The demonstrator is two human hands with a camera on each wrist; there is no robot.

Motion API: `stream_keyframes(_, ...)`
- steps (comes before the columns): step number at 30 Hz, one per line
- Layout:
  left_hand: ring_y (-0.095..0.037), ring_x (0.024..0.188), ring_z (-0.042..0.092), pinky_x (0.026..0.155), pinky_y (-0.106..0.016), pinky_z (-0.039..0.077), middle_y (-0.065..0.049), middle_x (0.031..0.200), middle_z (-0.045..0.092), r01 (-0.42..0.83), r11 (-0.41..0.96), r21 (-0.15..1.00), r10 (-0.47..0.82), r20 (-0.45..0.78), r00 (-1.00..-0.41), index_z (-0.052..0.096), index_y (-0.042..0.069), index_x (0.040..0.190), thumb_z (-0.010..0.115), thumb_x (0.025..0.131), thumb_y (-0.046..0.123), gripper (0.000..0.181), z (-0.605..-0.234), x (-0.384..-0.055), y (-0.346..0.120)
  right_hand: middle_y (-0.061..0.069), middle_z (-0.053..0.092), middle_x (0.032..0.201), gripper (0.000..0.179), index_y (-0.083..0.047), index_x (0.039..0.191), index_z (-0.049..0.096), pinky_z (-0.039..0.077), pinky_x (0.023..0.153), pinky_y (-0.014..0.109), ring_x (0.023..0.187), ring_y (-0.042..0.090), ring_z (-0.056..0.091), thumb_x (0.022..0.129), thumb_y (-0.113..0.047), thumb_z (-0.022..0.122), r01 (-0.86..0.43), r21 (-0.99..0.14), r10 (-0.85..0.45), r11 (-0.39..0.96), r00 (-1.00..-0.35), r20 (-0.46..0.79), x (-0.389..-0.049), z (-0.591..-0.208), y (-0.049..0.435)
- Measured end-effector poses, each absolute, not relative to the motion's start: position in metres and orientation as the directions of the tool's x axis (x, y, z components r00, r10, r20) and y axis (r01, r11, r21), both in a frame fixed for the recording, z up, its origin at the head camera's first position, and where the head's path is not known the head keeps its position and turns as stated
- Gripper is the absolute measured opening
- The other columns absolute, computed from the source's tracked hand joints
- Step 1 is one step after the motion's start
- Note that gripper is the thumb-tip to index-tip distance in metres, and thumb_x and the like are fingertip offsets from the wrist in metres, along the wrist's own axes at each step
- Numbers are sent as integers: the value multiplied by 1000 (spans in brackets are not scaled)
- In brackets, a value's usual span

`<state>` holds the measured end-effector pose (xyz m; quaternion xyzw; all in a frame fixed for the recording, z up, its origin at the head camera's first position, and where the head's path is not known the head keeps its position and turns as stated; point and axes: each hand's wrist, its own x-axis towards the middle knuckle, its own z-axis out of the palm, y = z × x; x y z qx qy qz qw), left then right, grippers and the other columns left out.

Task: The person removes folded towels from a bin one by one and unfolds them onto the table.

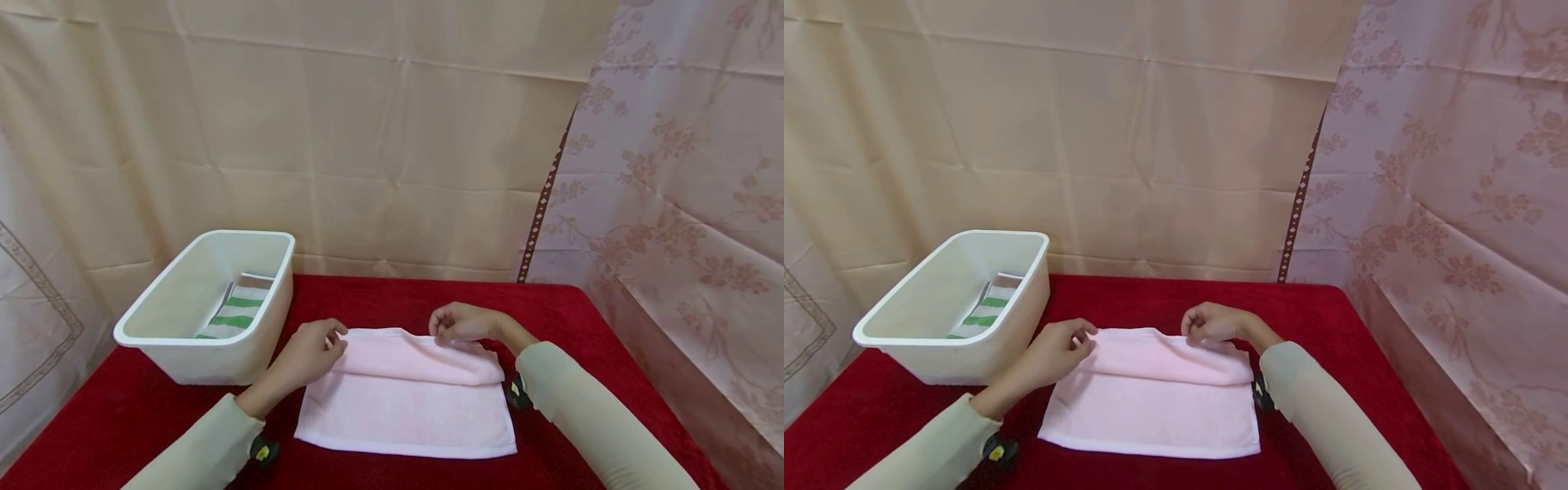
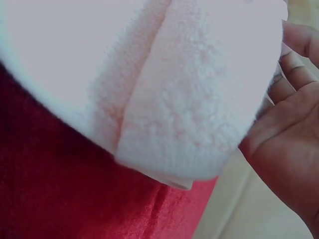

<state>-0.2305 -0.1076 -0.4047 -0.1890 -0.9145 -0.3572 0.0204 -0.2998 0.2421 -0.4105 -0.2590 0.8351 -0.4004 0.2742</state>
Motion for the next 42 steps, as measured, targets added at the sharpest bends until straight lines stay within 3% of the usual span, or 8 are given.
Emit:
stream_keyframes(7,-19,89,65,82,-38,59,-7,100,71,382,682,624,396,125,-910,72,2,115,70,94,8,22,-418,-269,-94,0,60,80,11,-3,103,68,41,59,22,69,13,51,94,-10,69,-204,-800,-636,564,-725,-264,-301,-408,246)
stream_keyframes(12,-26,101,64,91,-45,57,-12,112,70,330,703,630,400,33,-916,69,2,126,70,94,9,33,-425,-285,-91,-1,61,80,10,-5,101,69,42,64,24,72,13,51,94,-13,70,-209,-770,-609,603,-744,-275,-301,-406,252)
stream_keyframes(15,-28,108,63,103,-57,46,-12,118,69,288,737,611,380,-23,-925,67,4,131,70,94,12,38,-427,-288,-90,-2,61,80,11,-5,100,69,42,67,25,74,12,51,94,-14,70,-212,-758,-603,616,-747,-281,-301,-407,258)
stream_keyframes(19,-30,112,60,104,-72,34,-11,121,69,248,773,585,354,-73,-932,67,7,132,70,94,16,40,-428,-289,-90,-3,61,80,12,-3,99,69,41,69,27,74,12,49,92,-13,71,-215,-745,-595,631,-751,-287,-301,-408,268)
stream_keyframes(23,-30,107,61,100,-64,45,-13,117,69,220,782,583,320,-73,-944,69,3,126,69,93,16,36,-428,-291,-92,-2,62,81,10,-3,98,70,43,70,28,76,13,50,91,-10,70,-216,-728,-572,651,-770,-283,-302,-410,279)
stream_keyframes(29,-29,93,61,77,-42,56,-16,103,69,135,786,603,213,-60,-975,73,-3,102,66,89,9,19,-424,-292,-98,0,65,87,10,-3,101,70,46,72,31,79,15,53,93,-9,68,-206,-712,-552,671,-780,-294,-299,-409,293)
stream_keyframes(36,-32,94,59,66,-33,54,-26,119,66,5,715,699,117,-113,-987,66,-11,123,63,80,-7,44,-412,-292,-103,3,66,89,12,-1,105,70,51,70,32,79,15,57,95,-8,68,-163,-727,-527,667,-793,-306,-295,-408,312)
stream_keyframes(42,-32,97,62,76,-39,59,-21,112,70,0,748,664,111,-125,-986,72,-5,117,68,83,-4,34,-407,-293,-102,5,67,87,13,-1,105,70,52,68,32,76,16,58,94,-7,70,-102,-741,-494,664,-803,-332,-292,-406,324)
